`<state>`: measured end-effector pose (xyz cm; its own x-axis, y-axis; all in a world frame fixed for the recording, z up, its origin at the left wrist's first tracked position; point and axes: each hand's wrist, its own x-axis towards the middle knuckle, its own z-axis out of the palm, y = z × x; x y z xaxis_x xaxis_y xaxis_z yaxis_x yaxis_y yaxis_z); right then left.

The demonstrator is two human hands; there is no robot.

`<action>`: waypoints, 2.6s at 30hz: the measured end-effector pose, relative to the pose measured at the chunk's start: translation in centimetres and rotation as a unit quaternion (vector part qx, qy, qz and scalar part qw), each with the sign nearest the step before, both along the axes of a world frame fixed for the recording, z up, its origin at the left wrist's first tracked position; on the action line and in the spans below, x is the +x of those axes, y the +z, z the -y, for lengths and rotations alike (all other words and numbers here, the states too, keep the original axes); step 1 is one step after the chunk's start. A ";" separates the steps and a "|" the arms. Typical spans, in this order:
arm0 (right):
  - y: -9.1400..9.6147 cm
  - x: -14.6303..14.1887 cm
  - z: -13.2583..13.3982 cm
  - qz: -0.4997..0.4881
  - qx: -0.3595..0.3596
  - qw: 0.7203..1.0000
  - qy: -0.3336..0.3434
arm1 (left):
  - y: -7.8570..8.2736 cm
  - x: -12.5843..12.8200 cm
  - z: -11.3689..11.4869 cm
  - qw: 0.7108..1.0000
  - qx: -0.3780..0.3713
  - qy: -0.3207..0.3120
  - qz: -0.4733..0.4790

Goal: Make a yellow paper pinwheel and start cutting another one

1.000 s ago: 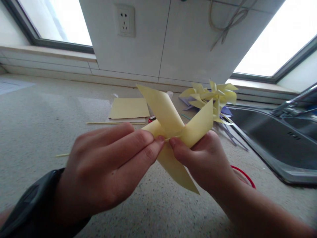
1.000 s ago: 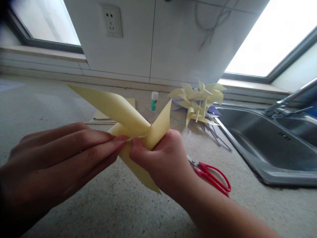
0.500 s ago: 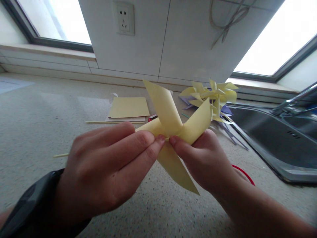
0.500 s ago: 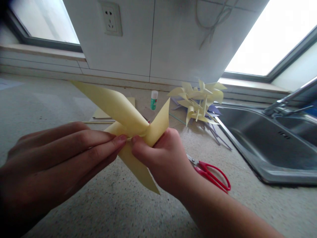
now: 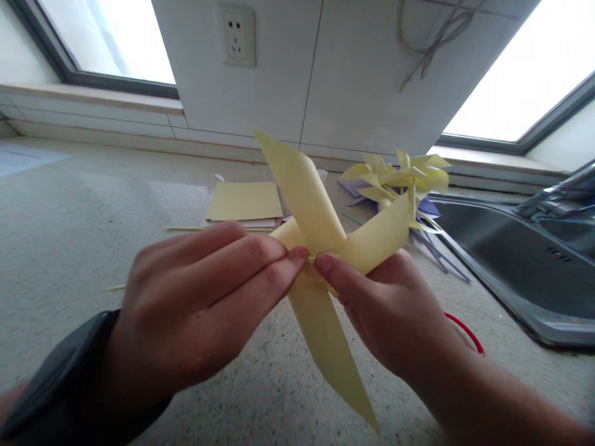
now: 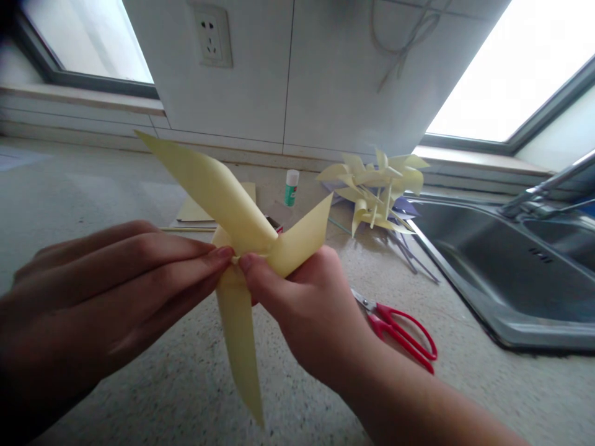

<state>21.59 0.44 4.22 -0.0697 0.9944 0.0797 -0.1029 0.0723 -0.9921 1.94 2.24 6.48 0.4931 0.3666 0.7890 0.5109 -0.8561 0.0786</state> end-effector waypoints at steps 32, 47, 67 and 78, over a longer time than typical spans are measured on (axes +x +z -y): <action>-0.2 0.6 -0.9 -0.063 0.000 0.997 0.052 | -0.7 -0.2 -0.5 1.000 0.002 0.028 0.005; -0.2 0.4 -1.0 -0.062 -0.045 0.997 0.023 | -0.4 -0.2 -0.4 1.000 0.017 0.018 -0.004; -0.1 0.1 -0.4 -0.108 -0.051 0.991 0.059 | -0.1 0.0 -0.1 1.000 -0.001 0.012 0.001; -0.1 -0.1 -0.4 -0.074 -0.048 0.995 0.038 | 0.2 0.0 -0.2 1.000 -0.006 -0.002 -0.005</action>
<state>21.48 0.81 4.11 -0.1394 0.9902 0.0001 -0.2497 -0.0350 -0.9677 1.96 2.40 6.67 0.5017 0.3750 0.7795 0.5085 -0.8568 0.0849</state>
